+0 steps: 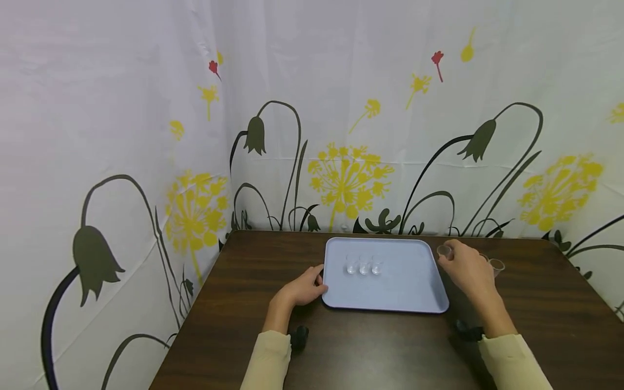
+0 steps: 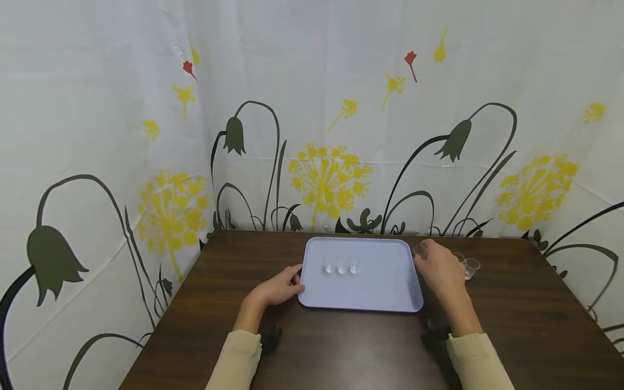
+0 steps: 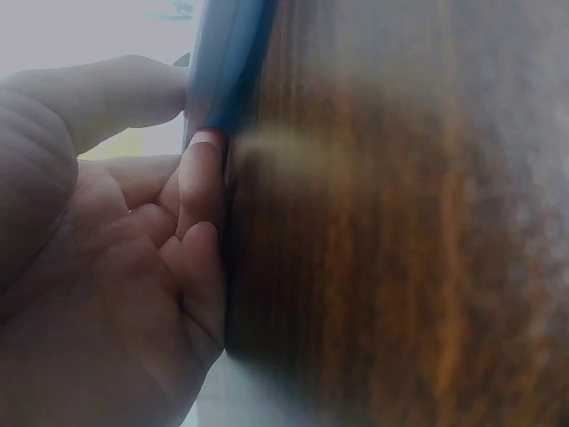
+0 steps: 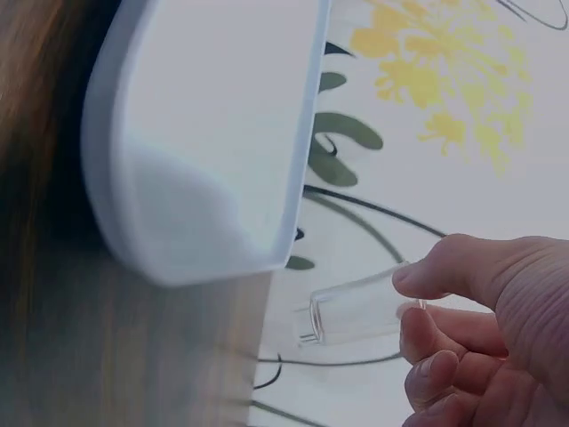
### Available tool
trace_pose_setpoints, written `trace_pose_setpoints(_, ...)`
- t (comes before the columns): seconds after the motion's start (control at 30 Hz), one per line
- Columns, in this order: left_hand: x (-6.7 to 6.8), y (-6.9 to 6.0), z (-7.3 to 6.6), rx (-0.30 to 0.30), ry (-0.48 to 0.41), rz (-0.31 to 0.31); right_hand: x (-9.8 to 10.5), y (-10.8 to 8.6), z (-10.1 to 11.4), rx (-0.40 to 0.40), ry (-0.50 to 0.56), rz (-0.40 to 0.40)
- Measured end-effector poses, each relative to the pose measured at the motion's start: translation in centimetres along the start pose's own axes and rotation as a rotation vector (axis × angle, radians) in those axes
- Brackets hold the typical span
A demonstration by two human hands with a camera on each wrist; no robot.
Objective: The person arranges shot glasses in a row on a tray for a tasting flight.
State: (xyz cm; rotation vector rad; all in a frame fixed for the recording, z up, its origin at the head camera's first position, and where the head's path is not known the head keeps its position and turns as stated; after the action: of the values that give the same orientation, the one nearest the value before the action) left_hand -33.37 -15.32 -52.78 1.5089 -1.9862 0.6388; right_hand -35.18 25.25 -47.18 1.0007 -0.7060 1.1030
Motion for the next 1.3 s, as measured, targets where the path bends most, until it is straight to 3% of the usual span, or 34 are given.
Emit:
trace_pose_setpoints(0.93,0.1,-0.1,-0.1,0.012,-0.008,0.002,-3.5,-0.9,6.2,0.069,0.008,0.107)
trace_pose_setpoints(1.3,0.2,0.1,0.2,0.012,-0.010,0.007,-4.7,-1.1,7.3,0.084,0.009,0.137)
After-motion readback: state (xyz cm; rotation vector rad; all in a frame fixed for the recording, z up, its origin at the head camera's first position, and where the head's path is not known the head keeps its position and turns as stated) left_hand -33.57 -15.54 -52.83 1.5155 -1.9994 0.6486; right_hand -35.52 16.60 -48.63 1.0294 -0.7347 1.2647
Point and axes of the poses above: each hand's wrist, its own y-axis towards the middle knuckle, its own x-axis out of the back of the hand, z = x × y, the point moved 3 cm from there along y, towards the middle knuckle, and after that the axes turned 10 degrees about -z, right-handed, at the moved point
